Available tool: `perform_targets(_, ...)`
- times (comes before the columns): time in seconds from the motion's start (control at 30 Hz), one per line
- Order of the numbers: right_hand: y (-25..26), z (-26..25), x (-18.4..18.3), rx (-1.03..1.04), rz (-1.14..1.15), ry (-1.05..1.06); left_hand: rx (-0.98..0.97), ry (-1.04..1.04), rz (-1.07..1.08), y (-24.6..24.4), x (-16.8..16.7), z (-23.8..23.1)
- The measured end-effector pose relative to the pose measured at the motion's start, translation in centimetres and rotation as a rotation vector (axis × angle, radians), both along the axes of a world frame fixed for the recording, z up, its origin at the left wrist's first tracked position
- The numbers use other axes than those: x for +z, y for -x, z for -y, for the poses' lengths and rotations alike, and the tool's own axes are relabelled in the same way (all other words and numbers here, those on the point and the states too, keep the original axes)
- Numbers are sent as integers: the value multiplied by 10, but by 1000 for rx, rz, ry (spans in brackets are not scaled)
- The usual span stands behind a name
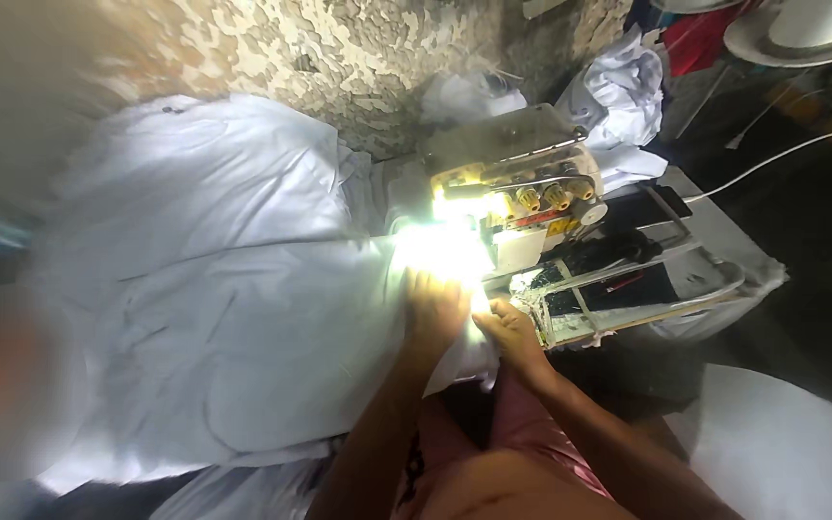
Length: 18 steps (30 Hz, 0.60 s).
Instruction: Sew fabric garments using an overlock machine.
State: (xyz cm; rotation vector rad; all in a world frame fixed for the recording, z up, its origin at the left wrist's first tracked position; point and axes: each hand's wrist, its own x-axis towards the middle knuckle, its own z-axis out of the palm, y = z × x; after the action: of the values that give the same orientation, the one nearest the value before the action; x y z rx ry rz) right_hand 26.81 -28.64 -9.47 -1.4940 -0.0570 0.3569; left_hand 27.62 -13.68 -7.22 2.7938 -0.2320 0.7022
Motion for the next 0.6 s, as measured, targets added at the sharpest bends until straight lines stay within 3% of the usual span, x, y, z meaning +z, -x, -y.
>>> perform_targets(0.13,1,-1,-1,18,-19,-56,-62,74,-82,-3,3,-9)
perform_targets(0.3,22,9,-11,50,-38,-206,-30,134,-17,19,-14,2)
perform_targets(0.47,63,33,-34,153,-91,-221,-124,272,-127,90,-45,17)
perform_targets(0.6,89,46,-62,245,-19,-177,-82,412,-329,146,-64,32)
